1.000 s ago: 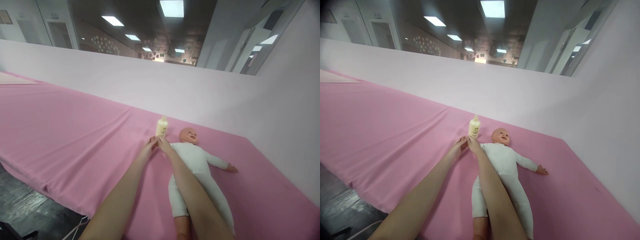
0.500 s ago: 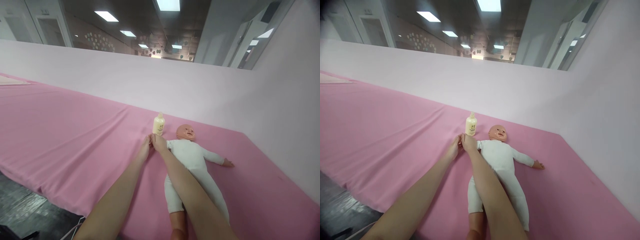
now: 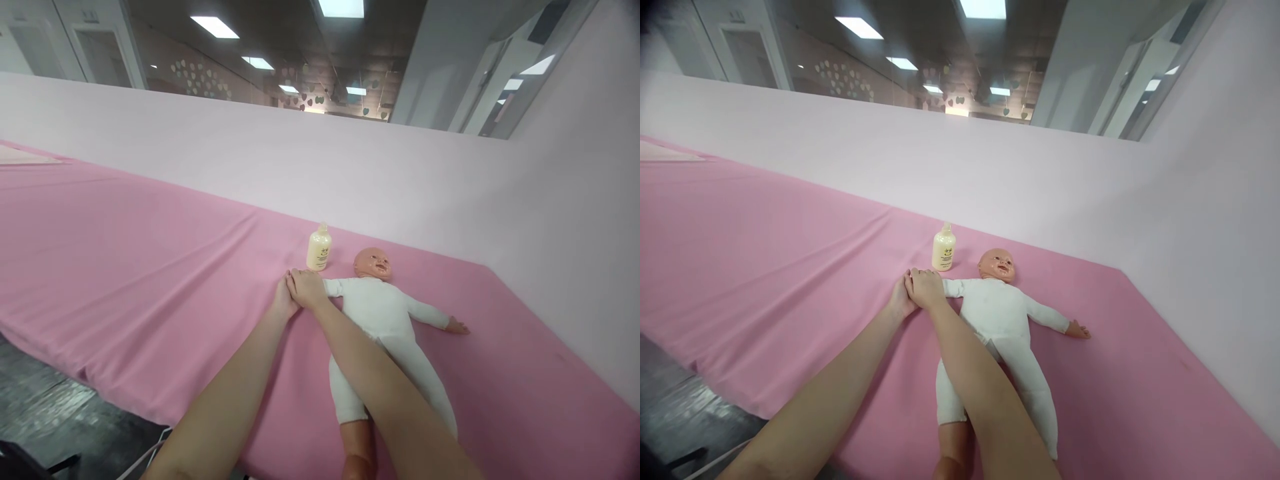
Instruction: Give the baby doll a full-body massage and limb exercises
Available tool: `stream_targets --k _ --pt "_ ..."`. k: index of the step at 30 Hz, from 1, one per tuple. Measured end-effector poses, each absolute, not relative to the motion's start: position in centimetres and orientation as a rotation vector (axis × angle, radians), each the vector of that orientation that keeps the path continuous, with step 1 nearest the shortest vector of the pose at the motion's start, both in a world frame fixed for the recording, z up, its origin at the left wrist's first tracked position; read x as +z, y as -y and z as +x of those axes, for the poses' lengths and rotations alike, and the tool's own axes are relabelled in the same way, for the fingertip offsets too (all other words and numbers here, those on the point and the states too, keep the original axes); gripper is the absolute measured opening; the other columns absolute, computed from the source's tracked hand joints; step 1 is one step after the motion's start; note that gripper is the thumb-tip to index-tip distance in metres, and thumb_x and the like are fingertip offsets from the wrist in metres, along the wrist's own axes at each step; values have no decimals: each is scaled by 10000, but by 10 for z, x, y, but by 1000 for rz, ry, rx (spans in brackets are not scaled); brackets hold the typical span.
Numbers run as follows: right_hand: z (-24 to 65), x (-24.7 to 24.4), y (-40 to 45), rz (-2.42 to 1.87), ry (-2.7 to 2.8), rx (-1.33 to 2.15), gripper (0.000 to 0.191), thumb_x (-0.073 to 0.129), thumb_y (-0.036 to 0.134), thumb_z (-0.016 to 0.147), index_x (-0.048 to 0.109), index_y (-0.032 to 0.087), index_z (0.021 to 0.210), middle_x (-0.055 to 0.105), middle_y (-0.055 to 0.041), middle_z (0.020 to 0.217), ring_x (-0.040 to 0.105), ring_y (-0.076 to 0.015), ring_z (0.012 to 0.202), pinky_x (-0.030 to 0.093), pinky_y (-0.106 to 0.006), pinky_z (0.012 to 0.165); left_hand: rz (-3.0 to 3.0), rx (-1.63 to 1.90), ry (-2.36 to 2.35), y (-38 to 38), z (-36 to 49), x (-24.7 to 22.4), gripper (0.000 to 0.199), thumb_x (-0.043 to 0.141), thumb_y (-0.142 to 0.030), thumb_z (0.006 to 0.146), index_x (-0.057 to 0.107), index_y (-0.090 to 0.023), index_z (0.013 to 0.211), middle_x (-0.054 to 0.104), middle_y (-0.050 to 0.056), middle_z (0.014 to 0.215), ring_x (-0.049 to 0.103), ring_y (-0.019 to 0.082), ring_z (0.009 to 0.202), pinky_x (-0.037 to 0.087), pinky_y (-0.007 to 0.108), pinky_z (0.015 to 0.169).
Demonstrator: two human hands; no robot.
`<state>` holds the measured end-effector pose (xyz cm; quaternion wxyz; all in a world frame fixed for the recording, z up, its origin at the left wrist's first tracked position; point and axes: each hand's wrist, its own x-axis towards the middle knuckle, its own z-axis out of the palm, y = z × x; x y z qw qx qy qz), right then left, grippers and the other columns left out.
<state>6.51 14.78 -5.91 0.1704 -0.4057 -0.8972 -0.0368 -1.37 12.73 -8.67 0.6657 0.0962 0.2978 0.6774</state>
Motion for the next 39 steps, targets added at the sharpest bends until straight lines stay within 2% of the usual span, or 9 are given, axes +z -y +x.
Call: stream_targets --k 5,12,20,23,26,29,33,39 --pt "60 -63 -151 -1273 2525 -106 447 254 388 1079 644 171 1104 749 -130 1031 678 -255 951 428 -362 840 259 1507 -678 -130 -13 -89 324 428 -447 994 625 -240 840 717 68 919 663 257 1110 474 436 1097" --pt "64 -66 -157 -1405 2439 -32 424 260 383 1076 637 192 1112 751 -108 1063 683 -244 948 436 -362 844 336 1476 -629 -129 -9 -87 380 434 -485 998 672 -192 1040 733 104 1103 623 275 1225 449 432 1127" --pt "64 -67 -160 -1402 2423 -25 404 289 375 1065 645 193 1123 756 -113 1055 692 -258 946 451 -367 831 403 1469 -602 -129 -8 -86 410 441 -481 989 683 -154 1034 740 137 1112 625 307 1234 471 443 1108" --pt "66 -65 -161 -1452 2420 37 409 307 375 1055 668 187 1102 761 -128 1010 701 -266 918 451 -365 804 442 1463 -649 -127 -7 -85 350 512 -460 966 687 -163 1025 739 131 1116 625 311 1241 478 447 1108" --pt "68 -63 -163 -1473 2422 101 393 322 383 1048 674 210 1074 768 -102 968 700 -243 858 435 -341 757 568 1458 -666 -123 -6 -86 256 665 -355 902 669 -194 1101 722 114 1190 626 301 1248 473 455 1115" --pt "69 -62 -163 -1470 2422 131 312 378 373 1023 658 243 1063 768 -56 961 680 -216 824 415 -317 724 660 1444 -669 -121 -6 -87 378 767 -298 841 629 -225 1184 698 120 1253 636 301 1238 471 477 1111" --pt "70 -64 -162 -1497 2386 130 281 405 373 1004 655 253 1048 760 -35 963 654 -193 797 402 -301 707 681 1478 -676 -123 -5 -89 437 815 -296 810 601 -232 1186 680 124 1279 646 291 1222 482 471 1100" --pt "69 -66 -163 -1473 2384 131 269 409 369 1006 648 256 1055 763 -35 965 667 -199 811 405 -304 711 651 1522 -707 -128 -4 -95 385 817 -344 816 593 -247 1115 680 98 1257 663 258 1178 509 439 1062"
